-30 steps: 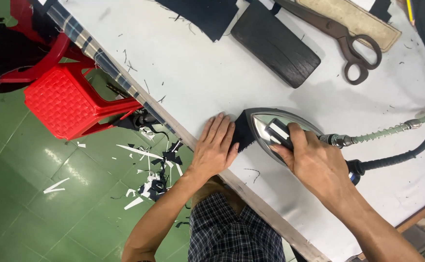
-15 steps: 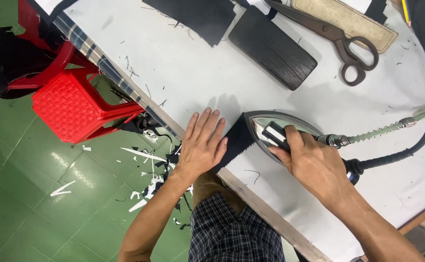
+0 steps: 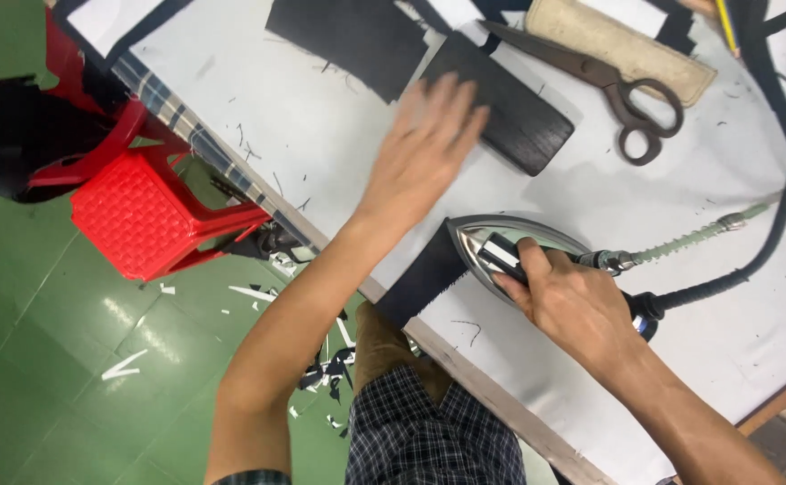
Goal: The person irons a long strip of black fabric on a white work table using a steam iron. They repeatedly smooth the fabric with their hands and press it with the iron, occasionally folding the strip and moving other fabric pieces aside.
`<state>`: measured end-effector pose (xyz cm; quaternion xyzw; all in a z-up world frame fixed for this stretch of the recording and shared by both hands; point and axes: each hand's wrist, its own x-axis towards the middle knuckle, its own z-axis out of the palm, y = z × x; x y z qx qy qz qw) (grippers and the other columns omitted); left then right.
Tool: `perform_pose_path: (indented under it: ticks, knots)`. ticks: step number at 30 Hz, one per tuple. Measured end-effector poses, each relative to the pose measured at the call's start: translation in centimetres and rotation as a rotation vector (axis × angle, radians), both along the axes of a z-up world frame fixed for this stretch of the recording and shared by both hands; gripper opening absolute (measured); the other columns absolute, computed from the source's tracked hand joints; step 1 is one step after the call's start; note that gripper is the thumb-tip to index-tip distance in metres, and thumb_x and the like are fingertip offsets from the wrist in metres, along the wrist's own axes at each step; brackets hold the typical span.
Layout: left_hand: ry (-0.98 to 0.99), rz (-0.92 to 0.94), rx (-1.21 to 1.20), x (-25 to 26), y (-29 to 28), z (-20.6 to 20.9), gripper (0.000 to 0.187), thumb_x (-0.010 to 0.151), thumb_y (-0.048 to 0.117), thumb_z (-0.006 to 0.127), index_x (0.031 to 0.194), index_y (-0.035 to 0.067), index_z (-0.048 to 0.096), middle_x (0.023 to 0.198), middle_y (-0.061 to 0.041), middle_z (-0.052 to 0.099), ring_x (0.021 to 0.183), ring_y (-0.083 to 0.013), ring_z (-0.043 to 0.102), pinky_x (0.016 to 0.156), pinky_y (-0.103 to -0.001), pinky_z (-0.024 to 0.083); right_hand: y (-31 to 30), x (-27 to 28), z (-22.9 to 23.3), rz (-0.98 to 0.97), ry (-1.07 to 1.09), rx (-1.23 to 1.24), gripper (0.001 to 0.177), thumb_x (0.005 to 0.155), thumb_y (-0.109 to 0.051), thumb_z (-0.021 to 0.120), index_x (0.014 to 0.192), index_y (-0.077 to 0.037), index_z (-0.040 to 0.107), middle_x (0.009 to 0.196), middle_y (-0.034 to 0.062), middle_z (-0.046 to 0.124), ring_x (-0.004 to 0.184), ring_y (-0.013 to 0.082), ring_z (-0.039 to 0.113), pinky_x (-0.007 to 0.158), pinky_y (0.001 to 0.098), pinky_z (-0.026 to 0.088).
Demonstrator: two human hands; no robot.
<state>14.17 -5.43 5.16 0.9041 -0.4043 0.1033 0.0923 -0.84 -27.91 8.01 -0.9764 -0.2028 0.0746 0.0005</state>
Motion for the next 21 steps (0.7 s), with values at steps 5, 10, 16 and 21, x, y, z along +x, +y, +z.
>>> perform_pose_path:
  ticks: [5,10,16,21]
  knots:
    - [0.374,-0.100,0.407,4.8,-5.4,-2.6,0.074,0.099,0.015,0.062,0.161,0.037,0.027,0.169,-0.007,0.008,0.154,-0.0320,-0.002,0.125,-0.059,0.000,0.2,0.0,0.2,-0.027,0.071,-0.015,0.054,0.099,-0.063,0.048,0.112,-0.010,0.054,0.063,0.0028,0.058,0.043,0.0256,0.057,0.032,0.0395,0.047]
    - [0.109,-0.124,0.152,2.5,-1.5,-5.1,0.075,0.090,0.050,0.074,0.154,0.024,0.045,0.140,-0.023,0.050,0.132,-0.0406,0.044,0.121,-0.063,0.014,0.4,0.2,0.6,-0.017,0.043,-0.030,0.053,0.099,-0.062,0.047,0.111,-0.011,0.055,0.065,0.0015,0.059,0.045,0.0254,0.058,0.033,0.0389,0.048]
    - [0.221,0.239,0.010,-2.9,11.3,-5.5,0.065,0.091,0.056,0.066,0.149,0.028,0.055,0.116,-0.018,0.053,0.108,-0.0368,0.052,0.095,-0.051,0.041,1.1,1.5,2.2,-0.115,0.301,-0.057,0.048,0.100,-0.056,0.044,0.129,-0.018,0.048,0.074,0.0032,0.070,0.055,0.0203,0.074,0.053,0.0343,0.059]
    - [0.053,0.537,0.056,-4.9,17.4,-4.9,0.059,0.094,0.053,0.071,0.144,0.021,0.065,0.125,-0.018,0.049,0.105,-0.0304,0.047,0.087,-0.040,0.041,0.8,1.3,1.7,-0.078,0.266,-0.063,0.046,0.100,-0.054,0.044,0.128,-0.017,0.049,0.071,0.0042,0.069,0.053,0.0205,0.073,0.050,0.0358,0.058]
